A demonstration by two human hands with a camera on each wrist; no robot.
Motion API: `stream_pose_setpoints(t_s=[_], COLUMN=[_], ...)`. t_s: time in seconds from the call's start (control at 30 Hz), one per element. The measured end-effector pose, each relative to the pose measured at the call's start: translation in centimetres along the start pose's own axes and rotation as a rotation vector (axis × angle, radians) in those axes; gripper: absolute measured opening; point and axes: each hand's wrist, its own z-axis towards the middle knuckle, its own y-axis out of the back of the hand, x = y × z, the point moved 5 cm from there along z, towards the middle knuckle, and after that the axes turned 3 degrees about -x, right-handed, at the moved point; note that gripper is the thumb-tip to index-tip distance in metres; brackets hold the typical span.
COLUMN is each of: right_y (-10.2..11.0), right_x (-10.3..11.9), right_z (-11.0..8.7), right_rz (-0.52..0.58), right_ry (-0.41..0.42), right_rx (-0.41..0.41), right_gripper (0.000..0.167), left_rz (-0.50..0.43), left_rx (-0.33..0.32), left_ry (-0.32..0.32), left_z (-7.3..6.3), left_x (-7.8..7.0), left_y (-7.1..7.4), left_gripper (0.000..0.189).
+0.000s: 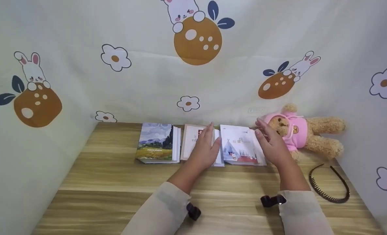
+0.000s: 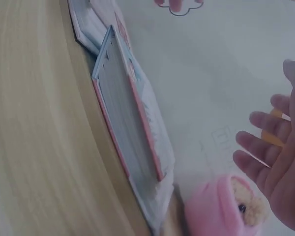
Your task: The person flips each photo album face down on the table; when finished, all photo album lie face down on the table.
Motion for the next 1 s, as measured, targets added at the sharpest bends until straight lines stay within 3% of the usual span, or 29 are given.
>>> stream_pose_setpoints(t_s=[0.2, 0.3, 0.47, 0.67, 0.8, 1.0], right_y=[0.0, -0.3, -1.4, -1.9, -2.0, -2.1], right_x=[-2.8, -3.7, -5.0, -5.6, -5.7, -5.5], right_z=[0.2, 0.3, 0.0, -0.4, -0.6, -0.6], right_rz=[0.096, 0.134, 0.092, -0.088, -0.177, -0.191], right_ry=[-0.137, -0.153, -0.171, -0.211, -0.236, -0.231], right_rx=[0.082, 0.131, 0.220, 0.275, 0.316, 0.322], right_gripper=[0.074, 0.078, 0.077, 0.075, 0.074, 0.073], left_rz=[-0.209, -0.307, -0.243, -0.153, -0.183, -0.258], left_rx=[0.027, 0.041, 0.056, 0.118, 0.138, 0.123], left_ry=[0.140, 0.206, 0.222, 0.223, 0.250, 0.264], left_z=[0.1, 0.2, -0.1, -0.6, -0.8, -0.5], left_x=[-0.2, -0.5, -0.4, 0.2, 0.6, 1.0], left_y=[-3.8, -5.2, -6.1, -6.4, -6.5, -6.2], left_gripper=[0.073, 0.076, 0.078, 0.083, 0.082, 0.079])
